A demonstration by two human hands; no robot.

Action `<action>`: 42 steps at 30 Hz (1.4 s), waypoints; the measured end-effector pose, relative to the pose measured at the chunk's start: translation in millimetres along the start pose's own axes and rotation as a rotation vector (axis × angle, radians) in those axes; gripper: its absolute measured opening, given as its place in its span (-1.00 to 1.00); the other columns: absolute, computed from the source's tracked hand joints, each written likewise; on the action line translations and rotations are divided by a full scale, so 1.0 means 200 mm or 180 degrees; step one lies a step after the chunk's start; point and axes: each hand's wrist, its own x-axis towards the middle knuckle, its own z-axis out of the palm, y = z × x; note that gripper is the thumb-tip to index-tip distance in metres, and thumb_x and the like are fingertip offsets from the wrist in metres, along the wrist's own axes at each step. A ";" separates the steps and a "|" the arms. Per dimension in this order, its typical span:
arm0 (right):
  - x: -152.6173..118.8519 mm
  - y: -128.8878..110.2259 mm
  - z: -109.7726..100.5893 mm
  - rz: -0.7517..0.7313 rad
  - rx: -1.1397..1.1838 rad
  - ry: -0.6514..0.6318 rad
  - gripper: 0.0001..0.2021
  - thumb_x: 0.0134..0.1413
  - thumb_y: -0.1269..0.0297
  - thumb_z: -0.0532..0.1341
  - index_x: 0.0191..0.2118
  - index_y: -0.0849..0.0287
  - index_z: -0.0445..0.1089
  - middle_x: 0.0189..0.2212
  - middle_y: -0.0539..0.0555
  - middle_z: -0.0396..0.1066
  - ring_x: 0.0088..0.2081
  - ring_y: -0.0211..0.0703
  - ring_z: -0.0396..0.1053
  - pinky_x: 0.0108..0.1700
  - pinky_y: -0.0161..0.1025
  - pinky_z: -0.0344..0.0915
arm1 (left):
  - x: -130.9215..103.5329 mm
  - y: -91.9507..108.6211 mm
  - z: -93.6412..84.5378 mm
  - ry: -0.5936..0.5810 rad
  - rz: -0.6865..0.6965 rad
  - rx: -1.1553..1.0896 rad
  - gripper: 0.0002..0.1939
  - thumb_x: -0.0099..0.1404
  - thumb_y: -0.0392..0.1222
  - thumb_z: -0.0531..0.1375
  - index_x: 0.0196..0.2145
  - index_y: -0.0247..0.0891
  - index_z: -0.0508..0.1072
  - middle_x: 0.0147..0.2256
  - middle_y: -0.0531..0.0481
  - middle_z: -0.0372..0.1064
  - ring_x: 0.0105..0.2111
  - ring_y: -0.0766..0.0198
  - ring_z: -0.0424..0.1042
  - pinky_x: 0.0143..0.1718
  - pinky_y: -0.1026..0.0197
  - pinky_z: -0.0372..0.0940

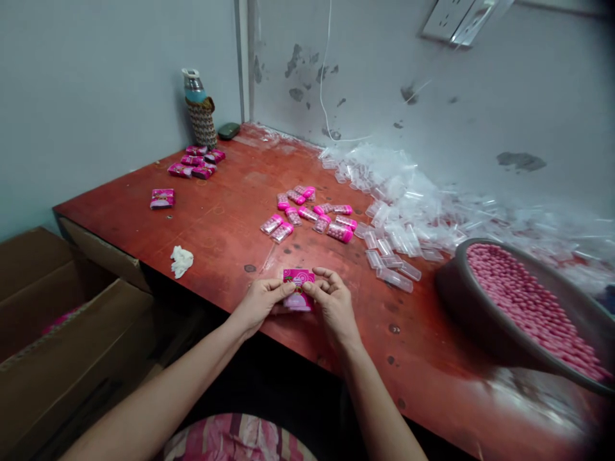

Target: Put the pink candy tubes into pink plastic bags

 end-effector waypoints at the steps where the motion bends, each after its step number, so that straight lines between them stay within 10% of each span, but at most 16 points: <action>1: 0.00 0.01 0.00 -0.0009 -0.0071 0.0010 -0.61 -0.24 0.27 0.31 -0.22 0.16 0.22 -0.65 -0.15 0.24 -0.61 -0.34 0.22 -0.52 -0.37 0.18 | 0.00 0.00 -0.01 0.0081 -0.0062 -0.0127 -0.68 0.03 -0.05 0.22 -0.36 -0.40 0.48 -0.42 -0.10 0.43 -0.42 0.24 0.42 -0.32 0.18 0.35; 10: 0.07 -0.01 -0.02 -0.0970 -0.3705 0.0116 -0.68 -0.17 0.11 0.23 -0.24 0.12 0.32 -0.36 0.07 0.38 -0.32 -0.06 0.31 -0.35 -0.23 0.16 | -0.04 0.03 -0.13 0.0849 0.0176 -0.0349 -0.77 -0.05 -0.15 0.29 -0.48 -0.40 0.48 -0.50 -0.07 0.41 -0.52 0.33 0.40 -0.48 0.31 0.36; 19: 0.54 -0.15 0.33 -0.0826 -0.4314 0.0417 -0.60 0.02 0.03 0.05 -0.15 0.27 0.26 -0.26 0.24 0.39 -0.20 0.04 0.32 -0.22 -0.15 0.17 | -0.05 0.06 -0.17 0.1224 0.0204 -0.0500 -0.75 -0.10 -0.18 0.31 -0.47 -0.41 0.46 -0.52 -0.06 0.42 -0.56 0.35 0.39 -0.58 0.37 0.33; 22: 0.58 -0.17 0.38 -0.0790 -0.3853 0.0416 -0.55 -0.03 -0.01 0.08 -0.15 0.28 0.26 -0.21 0.27 0.35 -0.17 0.06 0.30 -0.21 -0.12 0.17 | -0.05 0.08 -0.20 0.1369 0.0213 -0.0656 -0.76 -0.12 -0.18 0.33 -0.52 -0.41 0.43 -0.55 -0.04 0.40 -0.58 0.35 0.39 -0.58 0.36 0.35; 29: 0.27 -0.16 0.30 -0.0068 -0.1139 -0.1547 -0.68 -0.17 0.19 0.24 -0.23 0.16 0.28 -0.51 -0.06 0.33 -0.52 -0.30 0.27 -0.48 -0.37 0.17 | -0.02 0.05 -0.22 0.1289 0.0256 -0.0650 -0.73 -0.09 -0.18 0.31 -0.41 -0.40 0.46 -0.48 -0.08 0.43 -0.55 0.32 0.41 -0.61 0.38 0.33; 33: 0.17 -0.10 0.18 -0.0204 -0.1601 -0.1073 -0.78 -0.14 0.26 0.22 -0.30 0.15 0.26 -0.59 -0.10 0.29 -0.57 -0.29 0.25 -0.54 -0.37 0.12 | -0.03 0.06 -0.21 0.1261 0.0218 -0.0718 -0.77 -0.09 -0.17 0.31 -0.49 -0.40 0.46 -0.54 -0.03 0.39 -0.58 0.37 0.38 -0.58 0.38 0.35; 37: 0.19 -0.09 0.10 -0.0409 -0.3686 -0.0742 -0.78 -0.28 0.23 0.29 -0.41 0.14 0.33 -0.53 0.00 0.38 -0.46 -0.14 0.33 -0.49 -0.32 0.11 | -0.07 0.08 -0.24 0.1108 0.0165 -0.0753 -0.77 -0.04 -0.14 0.28 -0.54 -0.42 0.45 -0.56 -0.03 0.37 -0.56 0.37 0.38 -0.50 0.35 0.37; 42: 0.39 -0.14 0.23 -0.0700 -0.4549 -0.0050 -0.62 -0.03 -0.04 0.06 -0.25 0.16 0.32 -0.34 0.17 0.42 -0.27 0.00 0.37 -0.33 -0.22 0.17 | -0.08 0.07 -0.25 0.1118 0.0227 -0.0620 -0.79 -0.04 -0.16 0.28 -0.56 -0.42 0.45 -0.59 0.02 0.33 -0.58 0.41 0.36 -0.50 0.37 0.37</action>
